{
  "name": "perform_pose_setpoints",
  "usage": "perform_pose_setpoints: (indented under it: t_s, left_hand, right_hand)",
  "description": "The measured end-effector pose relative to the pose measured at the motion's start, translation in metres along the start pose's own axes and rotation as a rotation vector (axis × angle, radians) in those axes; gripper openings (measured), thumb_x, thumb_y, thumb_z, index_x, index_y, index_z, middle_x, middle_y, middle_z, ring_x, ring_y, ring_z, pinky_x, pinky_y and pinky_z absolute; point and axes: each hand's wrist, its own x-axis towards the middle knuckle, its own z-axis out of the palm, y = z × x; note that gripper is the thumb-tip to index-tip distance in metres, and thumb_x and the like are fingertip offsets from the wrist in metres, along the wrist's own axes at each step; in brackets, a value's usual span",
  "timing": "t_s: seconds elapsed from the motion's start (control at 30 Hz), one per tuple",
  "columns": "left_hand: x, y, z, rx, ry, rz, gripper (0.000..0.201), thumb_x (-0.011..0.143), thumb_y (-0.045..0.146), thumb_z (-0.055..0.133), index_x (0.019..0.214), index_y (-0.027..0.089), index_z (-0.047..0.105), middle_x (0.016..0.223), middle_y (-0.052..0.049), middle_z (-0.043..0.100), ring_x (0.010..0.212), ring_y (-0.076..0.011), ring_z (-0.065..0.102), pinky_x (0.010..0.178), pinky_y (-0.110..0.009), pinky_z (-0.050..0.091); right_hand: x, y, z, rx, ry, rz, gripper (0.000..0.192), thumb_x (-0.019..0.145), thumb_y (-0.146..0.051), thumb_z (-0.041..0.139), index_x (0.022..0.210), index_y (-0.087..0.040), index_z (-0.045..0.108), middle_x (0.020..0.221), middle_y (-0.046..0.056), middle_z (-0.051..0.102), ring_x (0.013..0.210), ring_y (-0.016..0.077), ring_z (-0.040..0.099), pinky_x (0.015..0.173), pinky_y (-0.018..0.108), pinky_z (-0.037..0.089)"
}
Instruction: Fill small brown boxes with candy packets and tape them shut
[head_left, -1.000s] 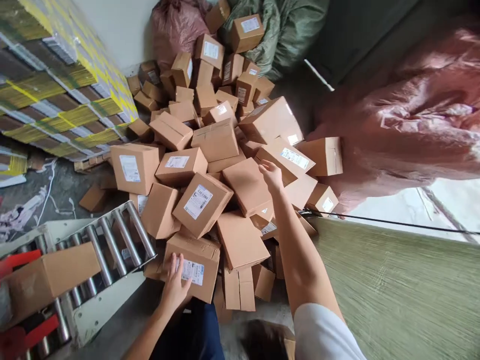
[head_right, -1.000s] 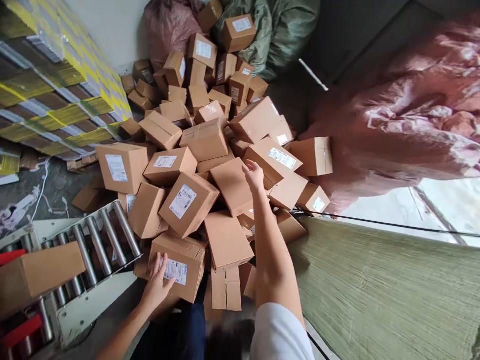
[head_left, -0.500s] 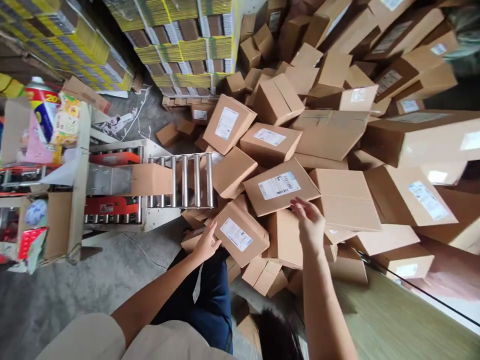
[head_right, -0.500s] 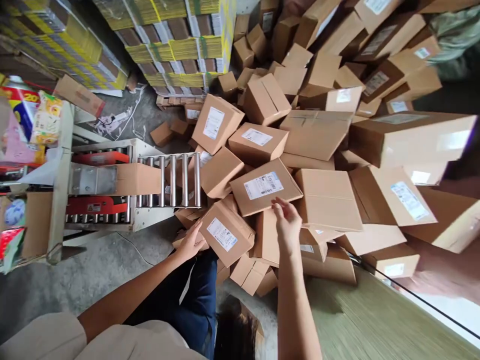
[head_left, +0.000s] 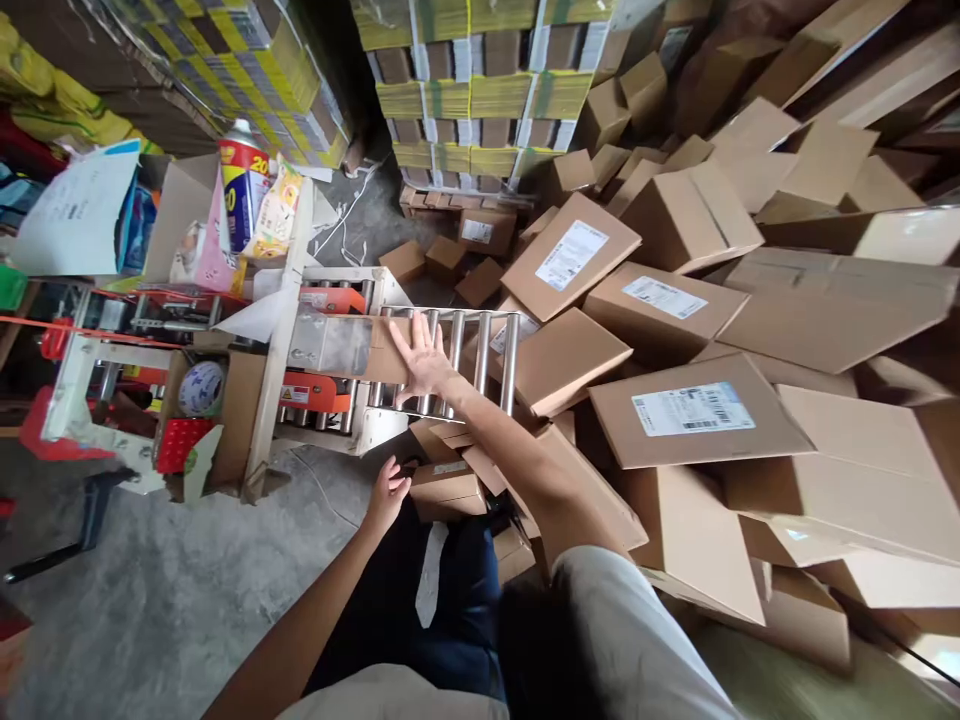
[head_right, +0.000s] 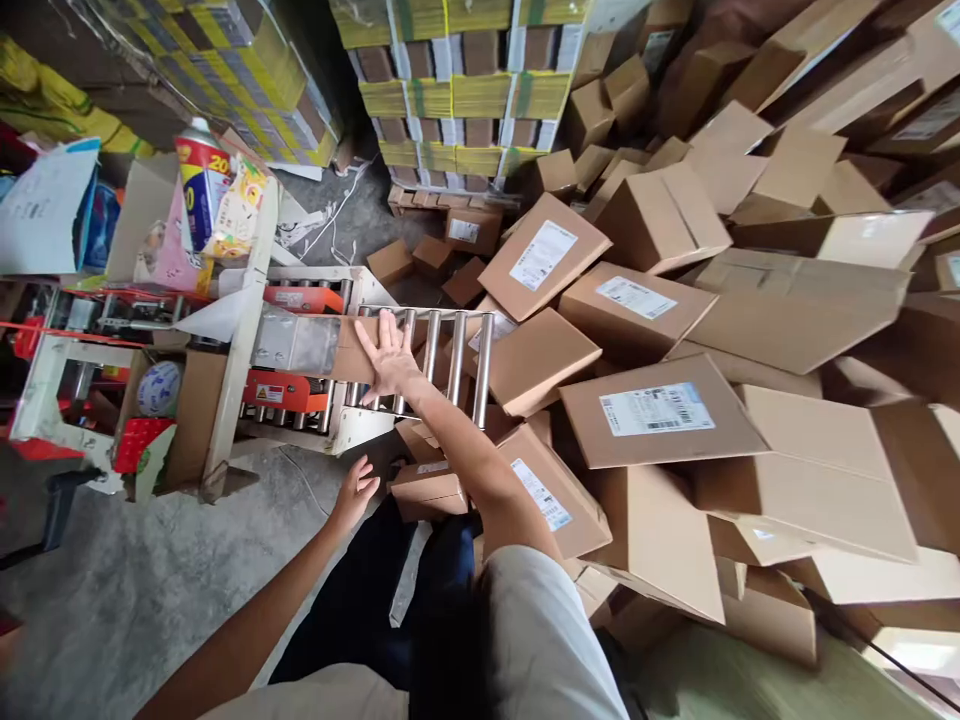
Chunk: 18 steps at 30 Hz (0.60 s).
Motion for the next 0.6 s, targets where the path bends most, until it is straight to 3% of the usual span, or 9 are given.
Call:
perform_pose_setpoints:
  t_s: [0.07,0.17,0.3,0.4,0.5,0.6]
  left_hand:
    - [-0.006,-0.017,-0.016,0.010,-0.018,-0.087,0.066,0.083,0.033,0.070,0.142,0.014,0.047,0.142,-0.023,0.056,0.117,-0.0280,0.067,0.103,-0.042,0.051]
    - [-0.014,-0.034,-0.030,0.019,-0.058,-0.170,0.060,0.080,0.032,0.072,0.133,0.010,0.054,0.131,-0.024,0.064,0.116,-0.0290,0.067,0.103,-0.041,0.051]
    - [-0.017,-0.040,-0.035,0.052,-0.148,-0.213,0.058,0.080,0.032,0.070,0.131,0.008,0.056,0.127,-0.026,0.066,0.114,-0.0310,0.068,0.101,-0.043,0.052]
    - [-0.016,-0.043,-0.032,0.069,-0.190,-0.222,0.054,0.083,0.031,0.065,0.133,0.011,0.056,0.130,-0.022,0.066,0.113,-0.0289,0.068,0.098,-0.041,0.052]
    - [-0.029,-0.052,-0.029,0.061,-0.150,-0.233,0.044,0.083,0.023,0.064,0.126,0.011,0.062,0.119,-0.016,0.072,0.105,-0.0262,0.070,0.095,-0.037,0.052]
    - [-0.060,-0.064,-0.029,0.021,-0.013,-0.255,0.025,0.083,0.018,0.067,0.107,0.009,0.070,0.095,-0.008,0.074,0.091,-0.0233,0.070,0.088,-0.035,0.054]
  right_hand:
    - [0.015,0.000,0.002,-0.050,-0.014,0.002,0.149,0.035,-0.019,0.099,0.160,-0.016,0.018,0.167,0.013,-0.015,0.153,0.0405,-0.015,0.118,0.062,-0.019]
    - [0.018,0.004,-0.004,-0.199,-0.018,-0.048,0.137,0.049,-0.030,0.095,0.160,-0.013,0.017,0.167,0.015,-0.011,0.154,0.0370,-0.005,0.126,0.055,-0.003]
    - [0.003,0.006,-0.015,-0.314,-0.023,-0.085,0.127,0.052,-0.035,0.091,0.158,-0.007,0.025,0.165,0.018,0.002,0.153,0.0336,0.007,0.127,0.043,0.009]
    - [-0.014,0.010,-0.017,-0.330,-0.007,-0.046,0.124,0.055,-0.034,0.090,0.158,-0.009,0.027,0.162,0.021,0.004,0.151,0.0376,0.011,0.126,0.047,0.014]
    - [-0.029,0.013,-0.009,-0.341,0.032,-0.041,0.123,0.055,-0.033,0.091,0.158,-0.011,0.026,0.161,0.024,0.000,0.151,0.0442,0.011,0.123,0.056,0.021]
    - [-0.033,0.016,0.008,-0.316,0.081,-0.068,0.122,0.057,-0.041,0.090,0.157,-0.012,0.028,0.161,0.026,0.000,0.150,0.0458,0.016,0.118,0.055,0.034]
